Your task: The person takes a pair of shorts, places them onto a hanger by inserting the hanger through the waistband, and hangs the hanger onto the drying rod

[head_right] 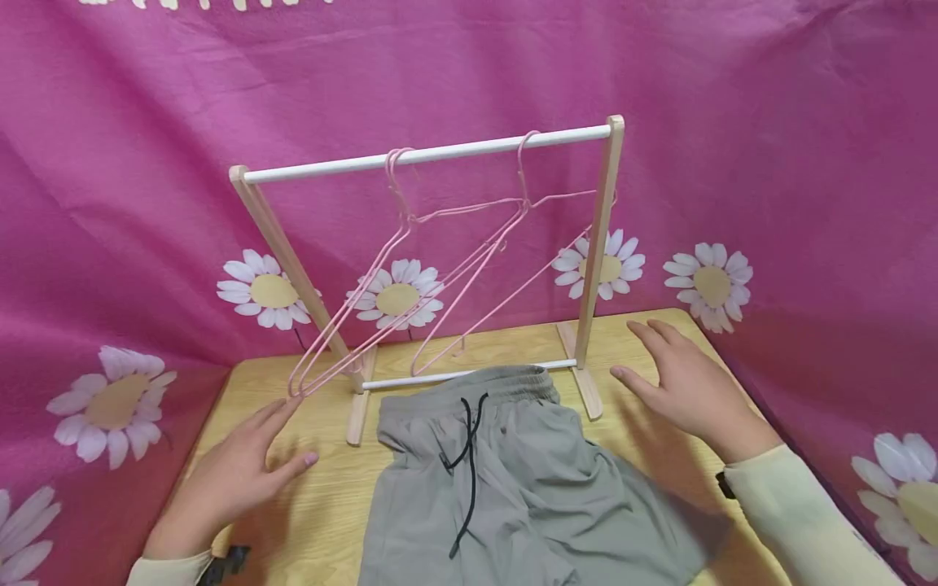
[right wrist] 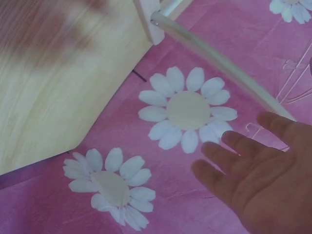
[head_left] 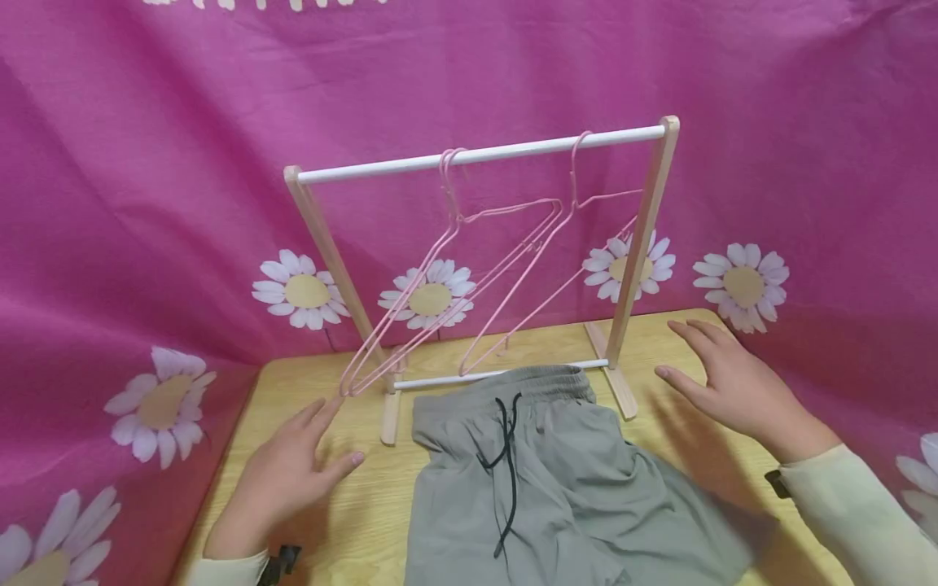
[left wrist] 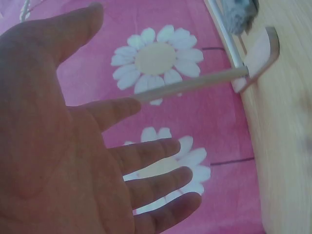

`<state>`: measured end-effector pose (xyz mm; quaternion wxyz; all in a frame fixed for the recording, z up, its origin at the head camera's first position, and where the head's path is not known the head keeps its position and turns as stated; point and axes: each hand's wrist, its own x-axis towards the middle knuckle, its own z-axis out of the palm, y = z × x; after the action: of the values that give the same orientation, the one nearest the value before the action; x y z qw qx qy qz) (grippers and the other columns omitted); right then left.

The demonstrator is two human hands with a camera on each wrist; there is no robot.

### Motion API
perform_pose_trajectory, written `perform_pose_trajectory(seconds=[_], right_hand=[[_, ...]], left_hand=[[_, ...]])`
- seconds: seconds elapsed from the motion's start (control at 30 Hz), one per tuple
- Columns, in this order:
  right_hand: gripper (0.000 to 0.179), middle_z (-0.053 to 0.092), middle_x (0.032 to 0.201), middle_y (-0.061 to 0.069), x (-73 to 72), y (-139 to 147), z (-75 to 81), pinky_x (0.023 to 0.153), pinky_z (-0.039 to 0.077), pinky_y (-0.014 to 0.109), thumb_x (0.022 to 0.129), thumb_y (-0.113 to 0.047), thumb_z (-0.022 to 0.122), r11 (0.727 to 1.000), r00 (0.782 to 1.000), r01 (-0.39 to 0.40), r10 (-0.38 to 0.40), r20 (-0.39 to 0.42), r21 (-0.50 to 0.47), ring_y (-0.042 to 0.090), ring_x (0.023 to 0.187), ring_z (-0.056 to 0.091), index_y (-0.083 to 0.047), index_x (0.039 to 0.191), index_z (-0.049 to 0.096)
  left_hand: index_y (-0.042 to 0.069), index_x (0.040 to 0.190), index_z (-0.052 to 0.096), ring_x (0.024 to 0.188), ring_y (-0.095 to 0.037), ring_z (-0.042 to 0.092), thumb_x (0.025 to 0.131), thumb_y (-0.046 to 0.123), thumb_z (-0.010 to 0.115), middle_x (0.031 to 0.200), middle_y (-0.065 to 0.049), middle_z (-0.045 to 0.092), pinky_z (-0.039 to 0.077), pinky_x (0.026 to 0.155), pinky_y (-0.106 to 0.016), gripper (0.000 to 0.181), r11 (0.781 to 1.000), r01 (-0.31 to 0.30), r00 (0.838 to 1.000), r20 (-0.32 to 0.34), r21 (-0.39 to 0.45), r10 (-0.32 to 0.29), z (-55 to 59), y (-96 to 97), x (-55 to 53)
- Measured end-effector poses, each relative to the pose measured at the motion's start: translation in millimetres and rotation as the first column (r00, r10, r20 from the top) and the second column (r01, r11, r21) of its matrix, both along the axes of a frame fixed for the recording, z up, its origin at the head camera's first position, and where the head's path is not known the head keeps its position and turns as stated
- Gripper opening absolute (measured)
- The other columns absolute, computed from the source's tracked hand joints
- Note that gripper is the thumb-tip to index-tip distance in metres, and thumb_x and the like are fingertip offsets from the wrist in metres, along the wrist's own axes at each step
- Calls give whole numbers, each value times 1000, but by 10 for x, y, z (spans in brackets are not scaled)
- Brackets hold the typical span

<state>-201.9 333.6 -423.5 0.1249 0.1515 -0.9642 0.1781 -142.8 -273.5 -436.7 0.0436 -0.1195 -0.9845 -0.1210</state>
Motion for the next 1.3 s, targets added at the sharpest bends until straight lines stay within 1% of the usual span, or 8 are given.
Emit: perform_pose_trajectory(seconds=[0.23, 0.33, 0.43, 0.6, 0.73, 0.97, 1.1, 1.3], right_hand=[[73, 58, 151, 27, 0, -174, 31, 111, 44, 68, 103, -44, 74, 998, 998, -49, 47, -42, -25, 48, 139, 56, -3, 158, 50], [73, 58, 152, 26, 12, -230, 27, 110, 45, 68, 104, -45, 72, 998, 999, -49, 48, -24, -34, 48, 140, 55, -4, 160, 48], [74, 57, 153, 26, 29, -296, 13, 109, 46, 70, 105, -47, 71, 998, 999, -48, 48, 4, -41, 48, 140, 56, -7, 162, 47], [73, 58, 153, 24, 46, -393, -31, 109, 48, 70, 105, -50, 69, 998, 999, -47, 48, 26, -40, 48, 139, 57, -9, 162, 47], [72, 60, 151, 22, 34, -458, -54, 110, 49, 68, 105, -47, 71, 997, 998, -56, 57, 12, -48, 46, 139, 58, -7, 161, 49], [68, 63, 149, 20, 18, -559, -69, 110, 50, 67, 105, -43, 72, 996, 997, -69, 70, 23, -64, 44, 138, 60, -7, 159, 52], [67, 63, 149, 20, 7, -618, -94, 109, 51, 68, 105, -43, 72, 995, 996, -69, 73, 49, -76, 44, 136, 62, -9, 159, 52], [67, 64, 149, 20, -20, -713, -129, 107, 53, 67, 104, -41, 74, 993, 994, -83, 88, 62, -81, 43, 134, 64, -11, 160, 52]], left_hand=[[18, 169, 39, 142, -50, 57, 100, 70, 64, 163, -21, 53, 54, 100, -73, 91, 997, 27, 999, 30, 79, -29, -133, 112, 46], [18, 169, 40, 143, -47, 57, 100, 70, 65, 162, -20, 54, 53, 104, -71, 90, 993, 35, 998, 52, 109, -40, -197, 170, 47], [23, 170, 38, 145, -45, 56, 100, 66, 67, 163, -18, 54, 51, 108, -70, 88, 985, 42, 997, 58, 166, -52, -259, 221, 49], [31, 172, 32, 148, -43, 54, 101, 58, 71, 165, -14, 52, 49, 111, -70, 85, 962, 76, 994, 52, 263, -93, -323, 304, 30], [34, 172, 33, 151, -43, 51, 102, 59, 70, 167, -13, 50, 46, 113, -72, 83, 944, 85, 992, 59, 320, -109, -359, 382, -9], [33, 171, 34, 155, -38, 47, 103, 56, 69, 171, -8, 45, 42, 119, -69, 80, 914, 114, 986, 68, 388, -152, -440, 536, -79], [35, 171, 34, 151, -38, 51, 105, 52, 70, 169, -8, 49, 42, 118, -71, 77, 891, 107, 984, 83, 441, -159, -444, 604, -113], [29, 171, 36, 147, -42, 55, 106, 44, 70, 166, -12, 52, 46, 114, -71, 75, 846, 129, 979, 68, 518, -191, -437, 685, -157]])
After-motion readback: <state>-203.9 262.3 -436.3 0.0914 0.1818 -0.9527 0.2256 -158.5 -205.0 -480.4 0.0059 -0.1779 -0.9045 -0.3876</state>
